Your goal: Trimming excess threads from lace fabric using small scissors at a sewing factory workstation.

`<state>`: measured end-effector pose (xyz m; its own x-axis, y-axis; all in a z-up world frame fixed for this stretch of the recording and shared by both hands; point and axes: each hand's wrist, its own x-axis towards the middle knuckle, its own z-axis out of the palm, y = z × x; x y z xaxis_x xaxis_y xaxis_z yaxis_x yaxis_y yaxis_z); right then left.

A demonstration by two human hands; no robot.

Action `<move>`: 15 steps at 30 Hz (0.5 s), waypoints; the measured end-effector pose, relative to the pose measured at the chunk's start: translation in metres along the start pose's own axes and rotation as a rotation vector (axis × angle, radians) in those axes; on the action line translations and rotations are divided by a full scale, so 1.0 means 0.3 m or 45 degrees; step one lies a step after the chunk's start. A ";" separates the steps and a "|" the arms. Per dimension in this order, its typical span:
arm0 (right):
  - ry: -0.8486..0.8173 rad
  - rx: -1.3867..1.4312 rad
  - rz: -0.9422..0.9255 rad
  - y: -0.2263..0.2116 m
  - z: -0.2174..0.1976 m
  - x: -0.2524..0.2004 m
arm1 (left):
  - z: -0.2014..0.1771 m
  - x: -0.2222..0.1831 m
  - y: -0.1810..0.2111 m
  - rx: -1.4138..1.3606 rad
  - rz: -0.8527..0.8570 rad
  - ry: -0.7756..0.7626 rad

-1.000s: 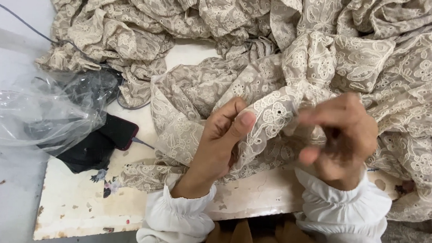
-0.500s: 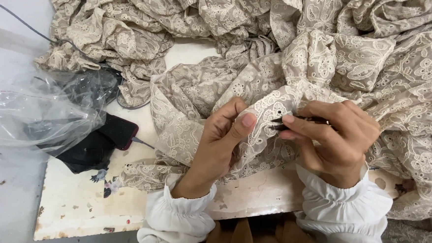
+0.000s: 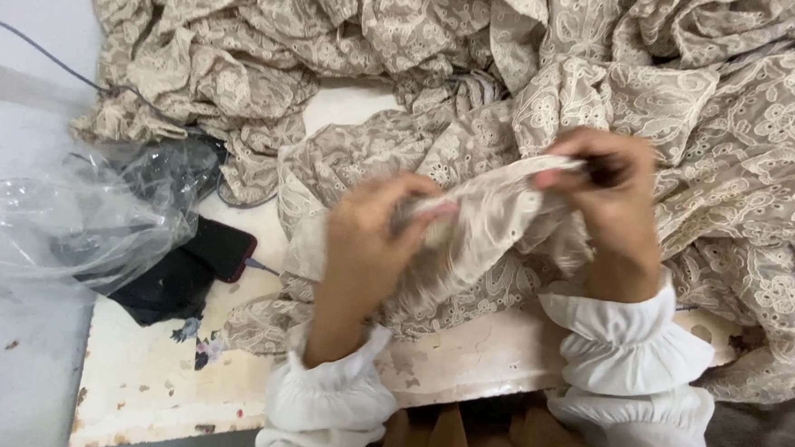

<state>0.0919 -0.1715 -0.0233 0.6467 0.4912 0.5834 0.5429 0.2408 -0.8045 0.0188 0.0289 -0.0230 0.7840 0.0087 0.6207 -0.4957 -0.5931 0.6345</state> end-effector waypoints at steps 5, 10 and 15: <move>0.242 0.073 0.076 -0.001 -0.054 0.009 | -0.085 0.009 -0.075 -0.310 -0.253 -0.138; 0.334 -0.894 0.050 -0.021 -0.011 0.049 | -0.070 0.012 -0.034 -0.863 -0.151 -0.300; -0.205 -0.225 -0.229 -0.022 0.080 0.038 | -0.043 0.013 0.016 -0.822 -0.344 -0.339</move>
<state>0.0827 -0.1474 -0.0141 0.4457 0.5838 0.6786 0.7351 0.1939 -0.6497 0.0148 0.0366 -0.0115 0.9329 -0.1569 0.3242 -0.3292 -0.0064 0.9442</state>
